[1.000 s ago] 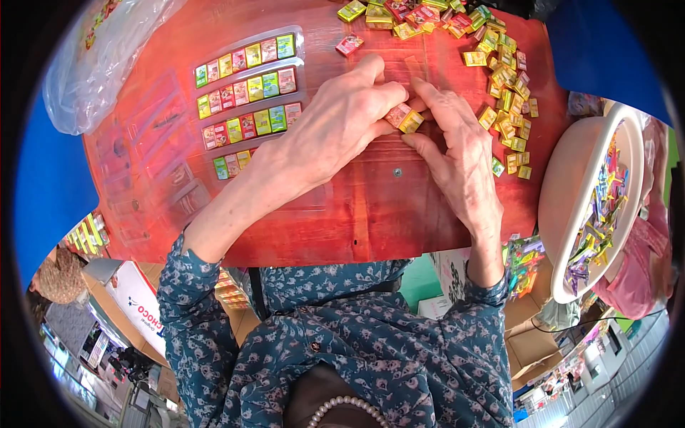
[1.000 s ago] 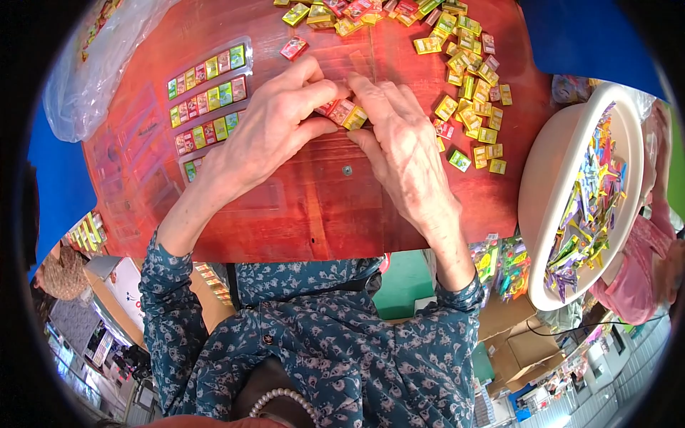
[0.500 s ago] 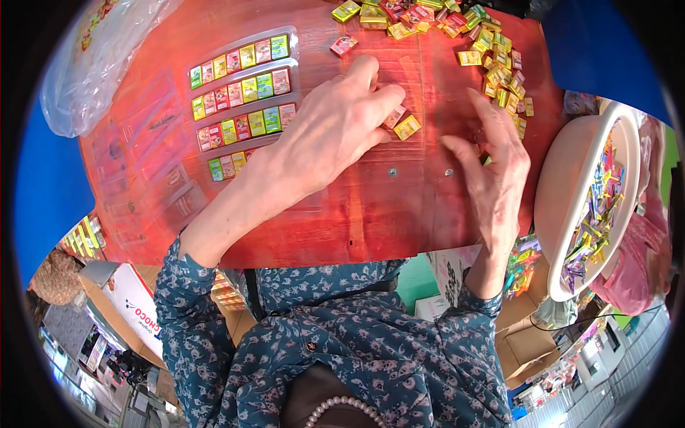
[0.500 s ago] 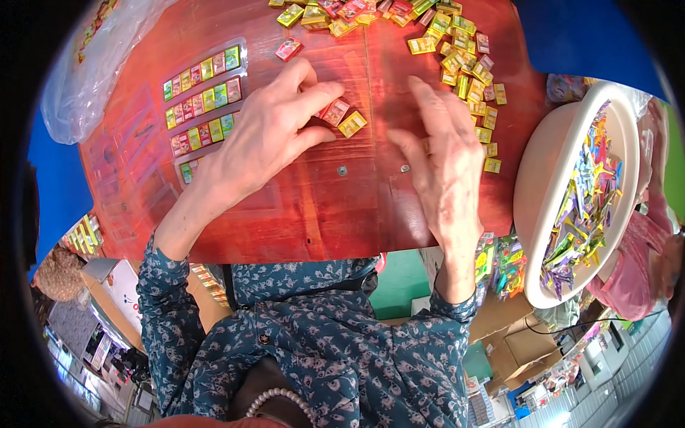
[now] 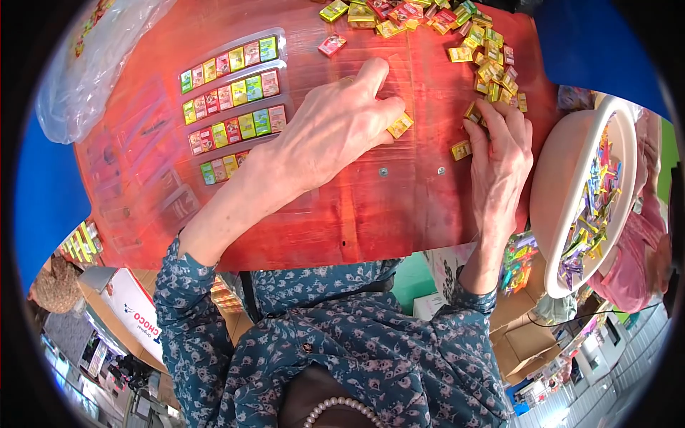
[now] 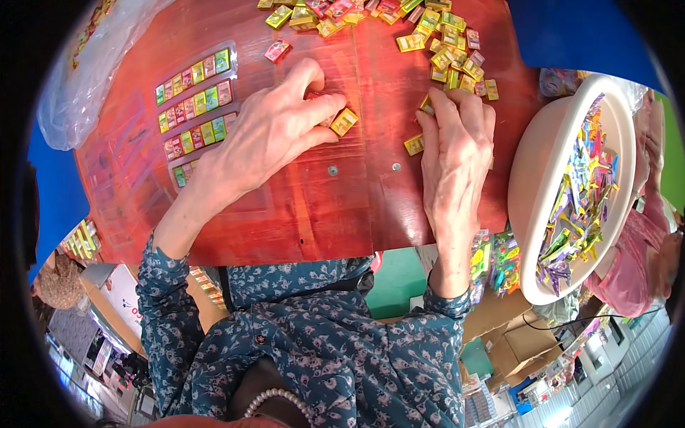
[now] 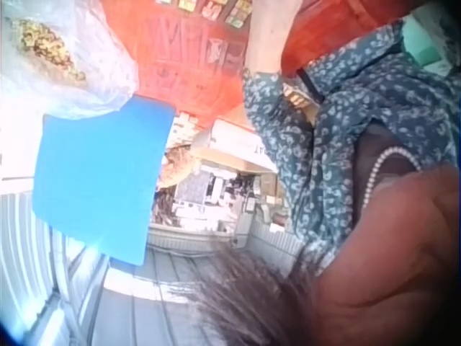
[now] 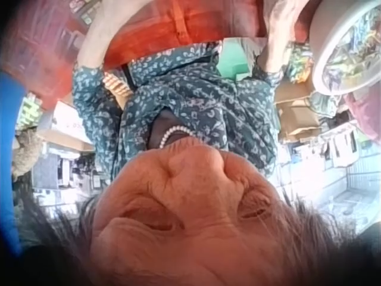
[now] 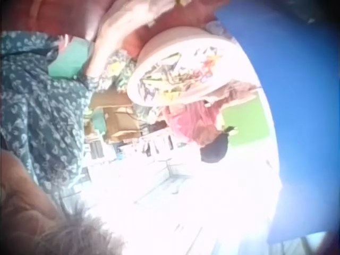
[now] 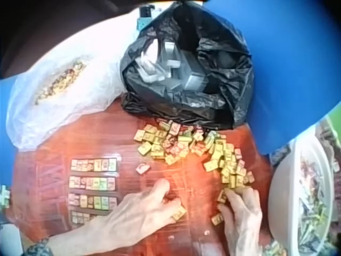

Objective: Organizing and arranging small colorful packaged candies into neat rows on a red work surface.

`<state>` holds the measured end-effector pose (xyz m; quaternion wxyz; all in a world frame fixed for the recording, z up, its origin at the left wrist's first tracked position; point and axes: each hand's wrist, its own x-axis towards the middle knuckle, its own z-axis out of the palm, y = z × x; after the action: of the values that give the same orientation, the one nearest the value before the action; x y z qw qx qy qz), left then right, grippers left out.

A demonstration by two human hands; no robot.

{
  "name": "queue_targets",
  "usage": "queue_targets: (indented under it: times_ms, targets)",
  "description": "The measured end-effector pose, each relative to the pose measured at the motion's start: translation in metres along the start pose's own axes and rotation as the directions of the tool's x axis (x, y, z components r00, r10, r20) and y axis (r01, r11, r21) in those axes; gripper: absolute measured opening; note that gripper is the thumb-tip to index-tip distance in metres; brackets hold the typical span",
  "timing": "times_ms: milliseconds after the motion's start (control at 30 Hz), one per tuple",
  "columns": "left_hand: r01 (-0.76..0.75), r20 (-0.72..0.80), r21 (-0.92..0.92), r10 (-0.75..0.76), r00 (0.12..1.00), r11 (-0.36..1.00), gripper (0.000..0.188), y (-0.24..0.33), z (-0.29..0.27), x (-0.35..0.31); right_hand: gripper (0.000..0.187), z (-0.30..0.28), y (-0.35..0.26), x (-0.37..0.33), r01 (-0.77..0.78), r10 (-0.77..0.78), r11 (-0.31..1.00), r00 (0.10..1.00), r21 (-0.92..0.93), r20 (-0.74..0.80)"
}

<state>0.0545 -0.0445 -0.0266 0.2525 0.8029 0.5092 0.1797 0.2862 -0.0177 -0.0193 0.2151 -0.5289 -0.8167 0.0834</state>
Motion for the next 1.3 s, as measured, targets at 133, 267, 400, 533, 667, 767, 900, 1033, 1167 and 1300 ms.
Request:
queue_targets:
  times_ms: [133, 267, 400, 533, 667, 767, 900, 1033, 1167, 1300]
  targets:
    - [0.023, -0.005, -0.106, -0.023, 1.000, 0.994, 0.045, -0.003, 0.001, -0.001, 0.030, 0.003, -0.004, 0.003, 0.002, -0.002, 1.000, 1.000, 0.009, -0.012]
    - [0.052, -0.034, -0.141, -0.057, 0.998, 0.989, 0.056, -0.003, -0.002, -0.004, 0.026, 0.002, -0.007, 0.010, 0.037, -0.034, 0.990, 0.999, 0.140, -0.019]
    - [0.030, -0.097, -0.147, -0.045, 0.994, 0.989, 0.058, -0.008, -0.008, -0.011, 0.026, 0.005, -0.012, 0.019, 0.022, -0.031, 0.987, 0.998, 0.159, 0.054]
    - [0.041, -0.115, -0.203, -0.065, 0.991, 0.978, 0.054, -0.012, -0.012, -0.016, 0.028, 0.015, -0.018, 0.028, -0.062, 0.059, 0.994, 0.998, 0.094, 0.039]
    - [0.062, -0.120, -0.233, -0.092, 0.988, 0.970, 0.051, -0.011, -0.013, -0.018, 0.033, 0.028, -0.029, 0.037, -0.217, 0.198, 0.935, 0.975, 0.280, 0.097]
    - [0.115, -0.056, -0.247, -0.132, 0.990, 0.962, 0.045, -0.011, -0.018, -0.016, 0.031, 0.037, -0.044, 0.044, -0.231, 0.202, 0.894, 0.973, 0.384, 0.116]
    - [0.115, -0.090, -0.297, -0.147, 0.985, 0.948, 0.042, -0.012, -0.016, -0.014, 0.022, 0.049, -0.055, 0.046, -0.120, 0.023, 0.794, 0.986, 0.595, 0.167]
    - [0.096, -0.125, -0.241, -0.129, 0.984, 0.966, 0.042, -0.014, -0.018, -0.015, 0.028, 0.043, -0.050, 0.040, -0.042, -0.010, 0.850, 0.995, 0.524, 0.096]
    - [0.022, -0.158, -0.109, -0.039, 0.987, 0.994, 0.049, -0.027, -0.013, -0.021, 0.046, 0.023, -0.041, 0.023, 0.052, -0.109, 0.954, 0.978, 0.296, 0.180]
    - [-0.053, -0.175, -0.046, 0.044, 0.984, 0.998, 0.046, -0.031, -0.016, -0.014, 0.044, 0.028, -0.048, 0.014, 0.065, -0.108, 0.967, 0.980, 0.245, 0.166]
